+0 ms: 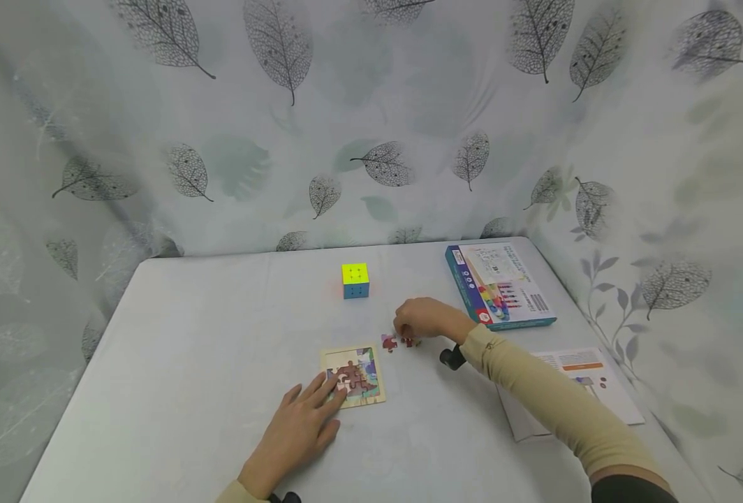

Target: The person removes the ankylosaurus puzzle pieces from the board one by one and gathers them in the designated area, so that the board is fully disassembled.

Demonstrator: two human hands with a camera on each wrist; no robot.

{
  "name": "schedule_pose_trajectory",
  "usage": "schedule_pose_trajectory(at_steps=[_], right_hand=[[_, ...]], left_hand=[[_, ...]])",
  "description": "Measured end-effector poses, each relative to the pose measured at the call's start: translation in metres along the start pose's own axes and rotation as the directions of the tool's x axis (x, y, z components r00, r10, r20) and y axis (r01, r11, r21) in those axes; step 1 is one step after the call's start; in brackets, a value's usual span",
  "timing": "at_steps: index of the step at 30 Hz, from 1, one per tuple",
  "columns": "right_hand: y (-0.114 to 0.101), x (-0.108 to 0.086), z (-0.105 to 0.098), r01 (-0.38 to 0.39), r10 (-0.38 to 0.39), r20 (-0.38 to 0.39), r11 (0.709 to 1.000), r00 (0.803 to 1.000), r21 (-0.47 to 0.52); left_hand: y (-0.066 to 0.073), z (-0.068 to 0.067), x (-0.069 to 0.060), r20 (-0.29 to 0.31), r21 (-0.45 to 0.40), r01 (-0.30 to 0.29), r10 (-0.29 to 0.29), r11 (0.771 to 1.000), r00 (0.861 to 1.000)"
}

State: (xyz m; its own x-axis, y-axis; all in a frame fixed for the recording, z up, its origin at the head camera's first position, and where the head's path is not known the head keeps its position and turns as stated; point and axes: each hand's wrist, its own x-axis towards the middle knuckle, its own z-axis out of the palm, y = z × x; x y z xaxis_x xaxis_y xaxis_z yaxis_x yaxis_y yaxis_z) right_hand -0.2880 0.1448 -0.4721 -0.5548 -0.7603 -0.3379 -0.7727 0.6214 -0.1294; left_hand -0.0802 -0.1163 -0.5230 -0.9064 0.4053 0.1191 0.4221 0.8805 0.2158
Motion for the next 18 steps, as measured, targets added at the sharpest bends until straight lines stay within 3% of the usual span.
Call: schedule_pose_trajectory(at_steps=[18], right_hand=[[-0.0014, -0.0004, 0.0065, 0.002, -0.003, -0.01, 0.995, 1.0, -0.095]], left_hand=[[-0.0002, 0.0011, 0.0008, 0.015, 0.009, 0.0, 0.0, 1.0, 1.0]])
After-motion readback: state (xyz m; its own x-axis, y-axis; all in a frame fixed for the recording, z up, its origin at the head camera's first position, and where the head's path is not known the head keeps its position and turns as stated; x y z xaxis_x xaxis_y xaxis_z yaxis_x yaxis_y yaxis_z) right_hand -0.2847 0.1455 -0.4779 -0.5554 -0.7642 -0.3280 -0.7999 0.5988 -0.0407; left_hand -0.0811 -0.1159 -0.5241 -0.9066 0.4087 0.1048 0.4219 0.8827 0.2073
